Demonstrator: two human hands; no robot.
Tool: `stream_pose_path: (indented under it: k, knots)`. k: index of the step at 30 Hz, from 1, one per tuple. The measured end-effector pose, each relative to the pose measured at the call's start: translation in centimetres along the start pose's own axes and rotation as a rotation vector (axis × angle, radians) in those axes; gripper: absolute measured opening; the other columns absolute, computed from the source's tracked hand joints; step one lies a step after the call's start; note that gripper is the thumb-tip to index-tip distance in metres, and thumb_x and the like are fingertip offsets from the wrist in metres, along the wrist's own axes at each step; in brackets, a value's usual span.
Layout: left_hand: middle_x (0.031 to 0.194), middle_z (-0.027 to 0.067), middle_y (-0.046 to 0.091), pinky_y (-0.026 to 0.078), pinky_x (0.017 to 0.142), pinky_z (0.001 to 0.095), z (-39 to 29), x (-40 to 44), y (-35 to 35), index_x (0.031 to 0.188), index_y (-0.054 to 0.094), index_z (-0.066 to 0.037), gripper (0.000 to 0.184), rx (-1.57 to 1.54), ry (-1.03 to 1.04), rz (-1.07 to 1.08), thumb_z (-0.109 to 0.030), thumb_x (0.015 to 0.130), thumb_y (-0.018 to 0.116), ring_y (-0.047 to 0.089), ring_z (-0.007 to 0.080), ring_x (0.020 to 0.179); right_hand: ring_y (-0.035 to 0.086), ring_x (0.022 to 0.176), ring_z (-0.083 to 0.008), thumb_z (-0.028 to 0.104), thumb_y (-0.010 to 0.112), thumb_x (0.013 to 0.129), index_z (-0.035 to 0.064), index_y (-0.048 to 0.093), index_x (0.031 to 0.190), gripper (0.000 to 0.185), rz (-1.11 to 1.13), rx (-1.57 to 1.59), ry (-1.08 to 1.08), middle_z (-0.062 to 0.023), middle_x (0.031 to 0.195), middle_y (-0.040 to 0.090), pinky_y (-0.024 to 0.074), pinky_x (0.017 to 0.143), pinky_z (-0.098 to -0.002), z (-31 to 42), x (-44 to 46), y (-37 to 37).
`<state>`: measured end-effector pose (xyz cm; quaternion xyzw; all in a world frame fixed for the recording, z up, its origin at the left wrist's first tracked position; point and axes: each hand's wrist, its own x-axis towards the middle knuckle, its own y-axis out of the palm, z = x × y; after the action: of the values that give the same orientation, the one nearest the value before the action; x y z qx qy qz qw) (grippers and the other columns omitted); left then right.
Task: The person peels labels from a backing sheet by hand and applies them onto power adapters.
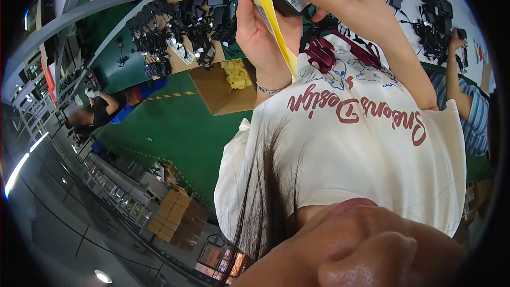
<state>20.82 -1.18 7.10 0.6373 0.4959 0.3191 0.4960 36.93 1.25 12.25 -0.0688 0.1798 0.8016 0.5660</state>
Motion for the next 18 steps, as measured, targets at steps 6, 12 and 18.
stream_pose_path:
  k: [6, 12, 18]
  knots:
    - [0.119, 0.0124, 0.067, 0.051, 0.096, 0.0398, 0.0, 0.0, -0.2, 0.120, 0.062, -0.006, 0.037, -0.007, 0.004, 0.020, -0.037, 0.108, 0.046, 0.064, 0.0222, 0.110, 0.057, 0.075, -0.0055, 0.011, 0.070, 0.096, 0.0024, 0.062, 0.095, 0.012, -0.023, -0.079, -0.581, -0.0015, 0.086, 0.061, 0.0462, 0.062, -0.0196, -3.2, 2.1, 0.5]
    - [0.119, 0.0123, 0.067, 0.051, 0.096, 0.0399, 0.1, 0.1, -0.1, 0.121, 0.062, -0.006, 0.037, -0.014, -0.013, 0.040, -0.037, 0.108, 0.046, 0.064, 0.0222, 0.110, 0.057, 0.079, -0.0065, 0.006, 0.067, 0.097, 0.0020, 0.062, 0.092, 0.008, -0.146, 0.042, -0.338, -0.0024, 0.091, 0.059, 0.0453, 0.064, -0.0201, -0.8, -0.2, 1.2]
    - [0.119, 0.0122, 0.067, 0.051, 0.096, 0.0399, 0.0, 0.3, -0.2, 0.121, 0.062, -0.006, 0.037, -0.024, -0.038, 0.061, -0.037, 0.108, 0.046, 0.064, 0.0222, 0.110, 0.058, 0.081, -0.0087, 0.000, 0.059, 0.099, 0.0009, 0.063, 0.105, 0.007, -0.188, 0.199, -0.181, -0.0038, 0.098, 0.057, 0.0474, 0.068, -0.0218, -2.0, -0.5, 0.7]
